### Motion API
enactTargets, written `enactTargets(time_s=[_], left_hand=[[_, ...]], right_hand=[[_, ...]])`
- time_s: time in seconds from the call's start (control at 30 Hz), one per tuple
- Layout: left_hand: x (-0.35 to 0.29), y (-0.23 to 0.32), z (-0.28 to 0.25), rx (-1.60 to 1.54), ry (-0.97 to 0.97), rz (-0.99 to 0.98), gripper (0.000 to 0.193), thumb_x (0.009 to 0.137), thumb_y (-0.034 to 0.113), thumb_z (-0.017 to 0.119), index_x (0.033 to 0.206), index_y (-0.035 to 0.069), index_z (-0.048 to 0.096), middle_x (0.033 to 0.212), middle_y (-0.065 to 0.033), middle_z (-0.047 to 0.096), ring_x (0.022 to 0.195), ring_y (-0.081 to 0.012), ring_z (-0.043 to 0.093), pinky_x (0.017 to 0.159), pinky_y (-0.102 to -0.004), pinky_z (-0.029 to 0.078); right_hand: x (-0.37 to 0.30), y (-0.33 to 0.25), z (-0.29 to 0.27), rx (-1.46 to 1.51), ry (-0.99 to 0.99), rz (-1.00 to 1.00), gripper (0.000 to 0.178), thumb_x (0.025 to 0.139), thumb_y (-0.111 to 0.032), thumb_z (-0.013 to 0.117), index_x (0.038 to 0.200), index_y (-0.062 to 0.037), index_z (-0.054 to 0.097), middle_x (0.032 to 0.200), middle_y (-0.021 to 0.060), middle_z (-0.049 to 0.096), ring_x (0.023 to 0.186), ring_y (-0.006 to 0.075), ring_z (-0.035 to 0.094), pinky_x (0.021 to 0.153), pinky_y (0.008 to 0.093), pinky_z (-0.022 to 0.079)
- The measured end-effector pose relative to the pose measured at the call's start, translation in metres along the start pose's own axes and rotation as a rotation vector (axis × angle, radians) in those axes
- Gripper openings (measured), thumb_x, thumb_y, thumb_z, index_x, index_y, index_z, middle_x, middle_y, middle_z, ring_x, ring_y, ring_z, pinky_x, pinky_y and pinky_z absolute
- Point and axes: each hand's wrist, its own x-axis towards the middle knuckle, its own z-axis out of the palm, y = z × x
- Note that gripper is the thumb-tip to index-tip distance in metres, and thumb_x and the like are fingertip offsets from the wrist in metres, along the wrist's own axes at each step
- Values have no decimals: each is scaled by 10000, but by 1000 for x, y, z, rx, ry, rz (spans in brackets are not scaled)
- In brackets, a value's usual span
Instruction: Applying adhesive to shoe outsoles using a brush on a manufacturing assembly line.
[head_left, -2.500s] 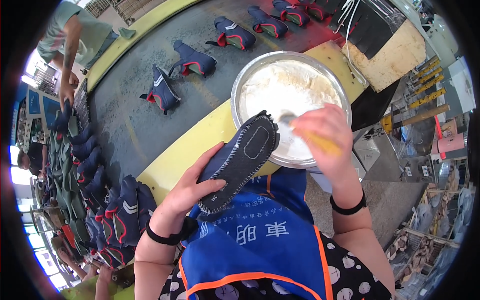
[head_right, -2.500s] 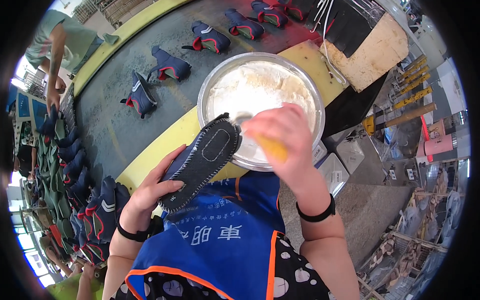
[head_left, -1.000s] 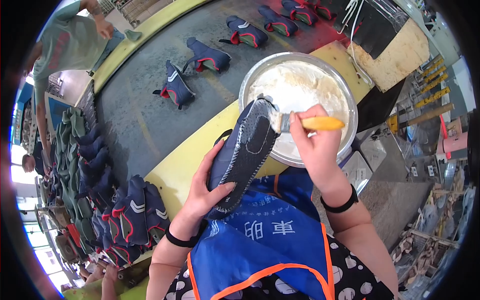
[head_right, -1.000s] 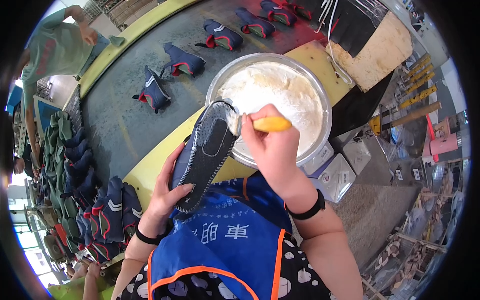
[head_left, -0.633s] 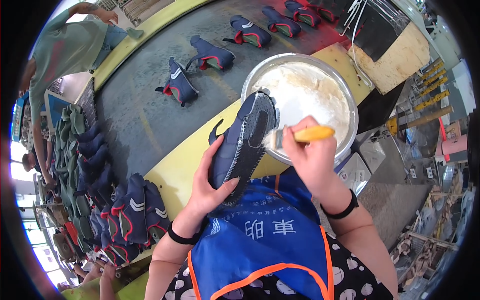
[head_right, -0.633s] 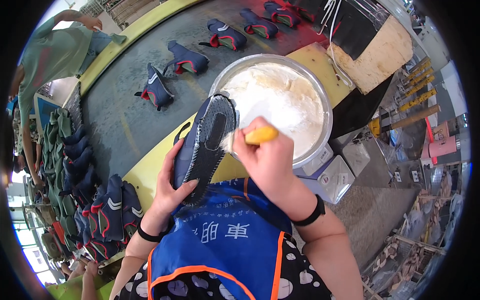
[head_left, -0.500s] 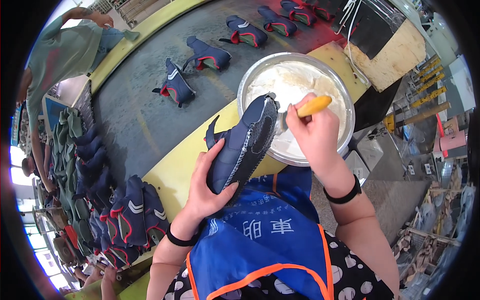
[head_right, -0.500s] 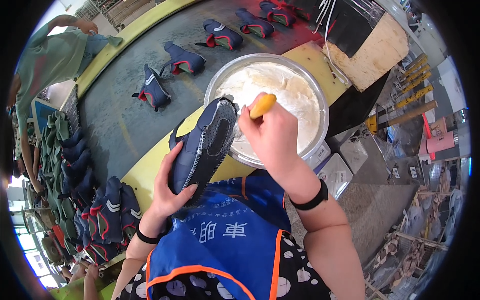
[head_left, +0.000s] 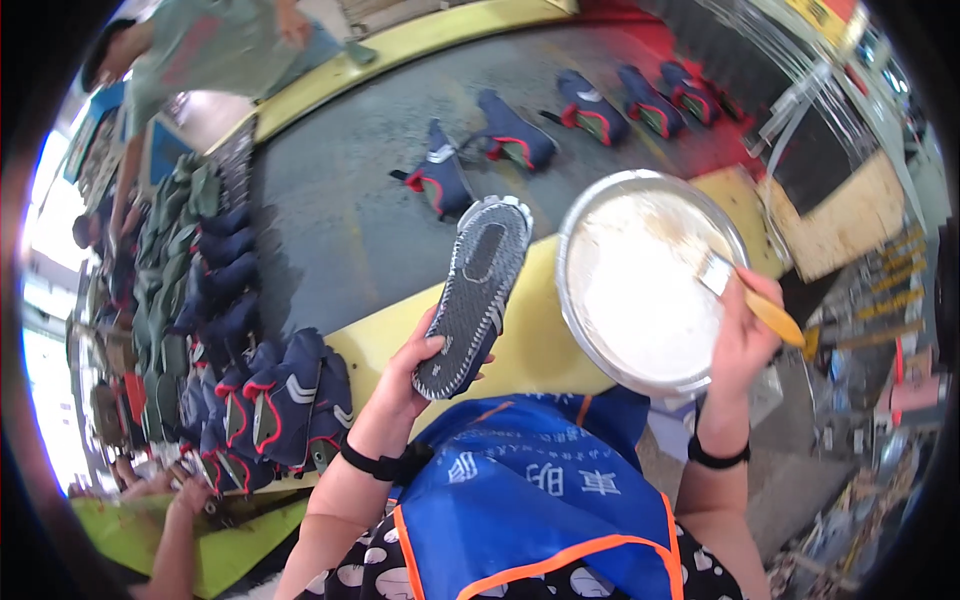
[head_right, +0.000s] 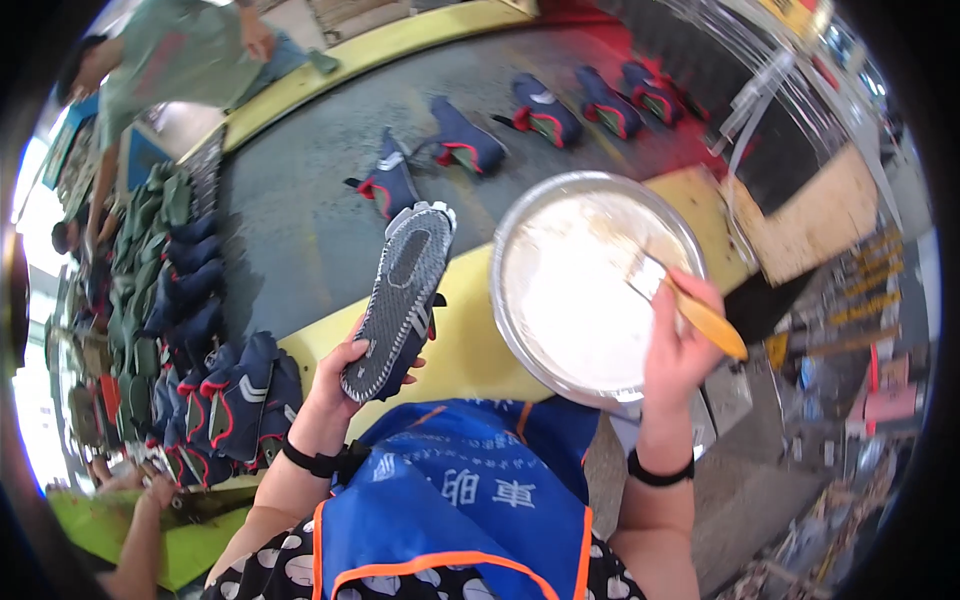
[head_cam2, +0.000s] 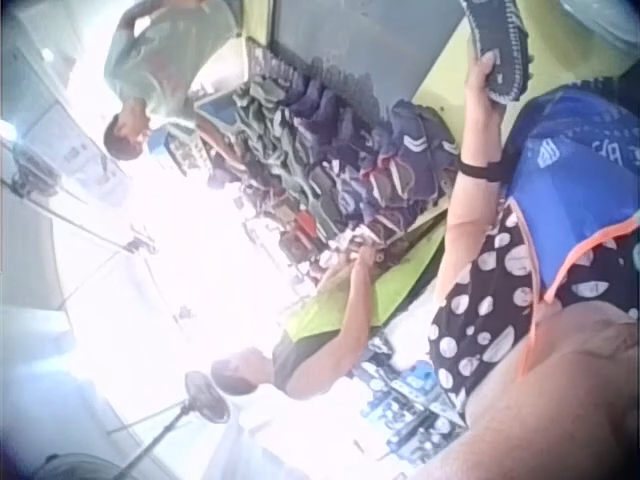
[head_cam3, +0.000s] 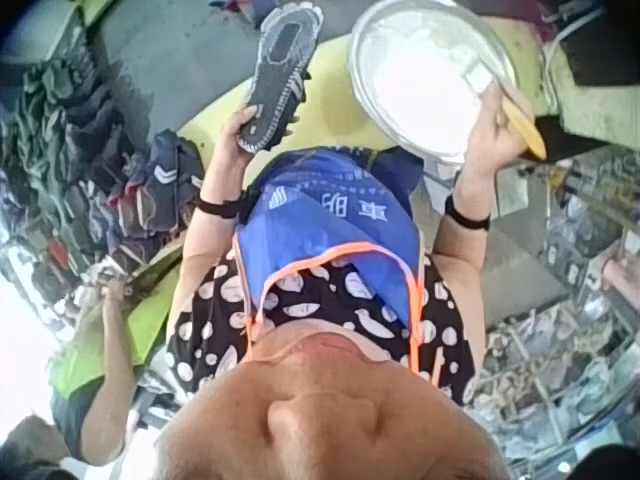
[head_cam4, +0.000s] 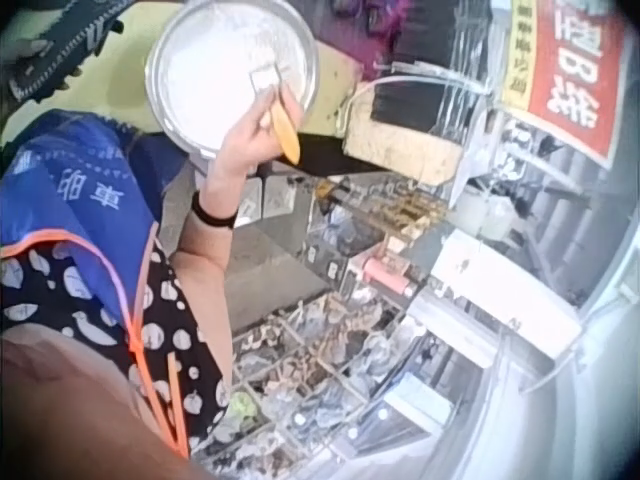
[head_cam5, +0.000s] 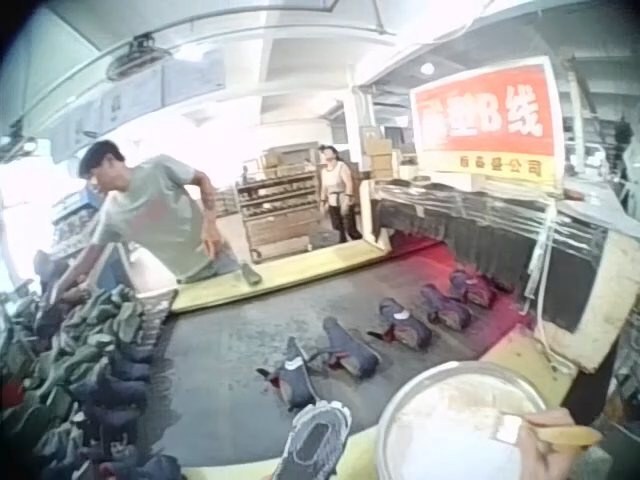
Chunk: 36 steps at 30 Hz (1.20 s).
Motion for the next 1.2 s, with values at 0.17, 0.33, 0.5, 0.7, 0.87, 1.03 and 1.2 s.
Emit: enactTargets(time_s=[0.17,0.33,0.5,0.7,0.87,1.03,1.2], left_hand=[[-6,13,-35,-269,87,-29,680,944,280,581,1550,128,312,1370,-209,585,1135,-441,660,813,-532,608],[25,38,-71,43,518,32,773,921,241,663,1567,282,241,1260,-121,613,1013,-364,686,707,-546,577],[94,75,-126,254,916,35,1082,815,220,804,1624,276,87,1321,-119,578,1035,-304,653,669,-564,537],[162,88,-218,957,1118,320,1089,761,224,866,1628,317,214,1486,-177,454,1249,-333,571,1037,-462,491],[180,72,-268,1136,1054,223,892,808,233,809,1574,367,372,1566,-223,363,1446,-351,421,1155,-415,407],[164,64,-211,806,1100,-38,799,818,263,725,1558,280,424,1573,-225,392,1360,-364,519,1128,-423,433],[77,11,-99,1147,592,227,639,836,372,757,1386,101,577,1356,-236,571,1286,-395,545,1103,-445,444]], right_hand=[[-8,7,-21,-70,-3,185,105,1019,-31,593,1101,32,612,931,39,584,835,88,537,777,236,460],[-9,17,-28,-77,44,272,135,1044,-136,590,1044,-3,612,867,13,548,761,86,473,700,237,411],[-7,17,-30,-64,43,303,142,1038,-142,592,1037,-1,611,848,-2,535,758,77,454,697,225,383],[-5,6,-27,-114,46,309,145,1037,-139,589,1007,3,597,820,-4,504,739,72,439,679,226,375],[-7,-4,-20,-111,46,288,130,1051,-136,551,982,-27,562,811,-12,483,741,81,437,696,236,380],[-9,-14,-15,-103,5,244,112,1045,-119,559,1016,-10,561,848,12,517,749,92,462,705,235,403],[-11,-17,-8,-58,28,261,145,1057,-151,540,1037,-10,566,891,24,522,785,94,452,711,253,402]])
